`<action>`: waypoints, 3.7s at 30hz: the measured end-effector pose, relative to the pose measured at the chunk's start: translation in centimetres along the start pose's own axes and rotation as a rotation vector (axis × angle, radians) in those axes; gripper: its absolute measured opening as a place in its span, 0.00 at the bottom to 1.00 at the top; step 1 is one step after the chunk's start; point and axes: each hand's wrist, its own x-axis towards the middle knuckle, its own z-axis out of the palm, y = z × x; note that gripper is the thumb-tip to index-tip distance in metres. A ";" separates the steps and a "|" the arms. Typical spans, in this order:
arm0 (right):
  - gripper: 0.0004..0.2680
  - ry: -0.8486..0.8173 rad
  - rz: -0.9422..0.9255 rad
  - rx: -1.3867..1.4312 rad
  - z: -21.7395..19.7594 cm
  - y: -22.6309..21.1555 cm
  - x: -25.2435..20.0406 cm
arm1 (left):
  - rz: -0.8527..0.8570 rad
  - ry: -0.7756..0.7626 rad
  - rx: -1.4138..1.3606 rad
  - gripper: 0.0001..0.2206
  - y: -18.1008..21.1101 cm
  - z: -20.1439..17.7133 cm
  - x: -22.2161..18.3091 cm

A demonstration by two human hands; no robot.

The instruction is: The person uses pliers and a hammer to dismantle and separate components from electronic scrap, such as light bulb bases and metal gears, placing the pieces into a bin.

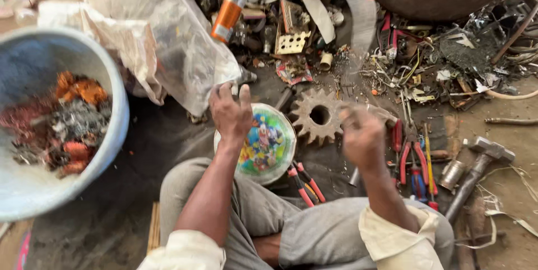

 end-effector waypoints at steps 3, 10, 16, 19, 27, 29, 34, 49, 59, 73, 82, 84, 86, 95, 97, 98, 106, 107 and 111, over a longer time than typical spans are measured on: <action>0.08 -0.317 -0.081 -0.216 1.2 -0.9 -1.3 | -0.150 -0.086 -0.773 0.22 1.2 -1.8 1.2; 0.12 -0.732 -0.272 -0.425 4.6 -4.0 -2.6 | -0.752 -0.264 -1.031 0.19 0.9 -2.9 2.7; 0.09 -0.308 -0.513 -0.275 3.9 -4.1 -1.3 | -0.207 -0.470 -0.618 0.15 0.0 -4.7 2.3; 0.11 -0.168 -0.513 -0.265 3.0 -4.4 -0.3 | -0.055 -0.835 -0.561 0.18 0.8 -4.3 0.5; 0.11 -0.411 -0.088 -0.074 3.2 -2.2 0.1 | 0.044 -1.016 -0.605 0.19 3.9 -5.5 -0.1; 0.12 -0.475 0.014 -0.127 3.3 -1.6 0.1 | 0.477 -0.871 -0.442 0.30 4.2 -6.0 -0.1; 0.11 -0.487 0.289 -0.141 1.6 0.9 0.5 | 0.111 -0.885 -0.357 0.23 4.6 -5.8 0.4; 0.06 0.091 0.956 1.270 12.8 -1.3 -8.3 | -0.031 -0.537 -0.857 0.29 8.6 -4.2 -7.2; 0.15 -0.522 1.018 1.099 12.4 -1.5 -7.6 | -0.369 -0.457 -0.981 0.17 6.7 -1.9 -6.0; 0.12 -0.289 0.996 0.808 5.2 -3.0 1.3 | -0.459 -0.423 -0.737 0.31 4.7 -1.2 -1.9; 0.23 0.453 0.934 1.024 -8.4 5.3 23.8 | -0.179 -0.719 0.014 0.24 0.8 0.8 0.1; 0.20 0.378 1.021 0.950 -6.9 5.8 23.5 | -0.076 -0.743 0.115 0.23 0.7 1.2 0.0; 0.22 0.012 0.806 0.743 -3.1 5.6 19.8 | 0.020 -0.770 0.207 0.22 0.2 1.3 0.1; 0.21 -0.449 0.674 0.242 2.0 -0.8 -2.9 | 0.047 -0.661 -0.406 0.07 -0.1 -2.0 2.6; 0.23 -0.390 0.689 0.313 2.1 -0.6 -4.0 | -0.164 -0.754 -0.537 0.08 0.0 -2.8 2.4; 0.24 -0.398 0.604 0.299 2.5 -0.4 -3.8 | -0.261 -0.790 -0.604 0.08 0.1 -3.0 2.6; 0.11 -0.189 0.758 0.484 7.0 4.1 -2.5 | -0.593 -0.885 -0.732 0.09 -0.7 -2.7 1.5; 0.10 -0.134 0.788 0.665 7.0 4.9 -2.3 | -0.497 -0.851 -0.620 0.09 -0.8 -2.7 1.5; 0.07 -0.058 1.009 0.732 6.5 6.2 -2.6 | -0.172 -0.525 -0.409 0.08 -1.2 -2.2 1.0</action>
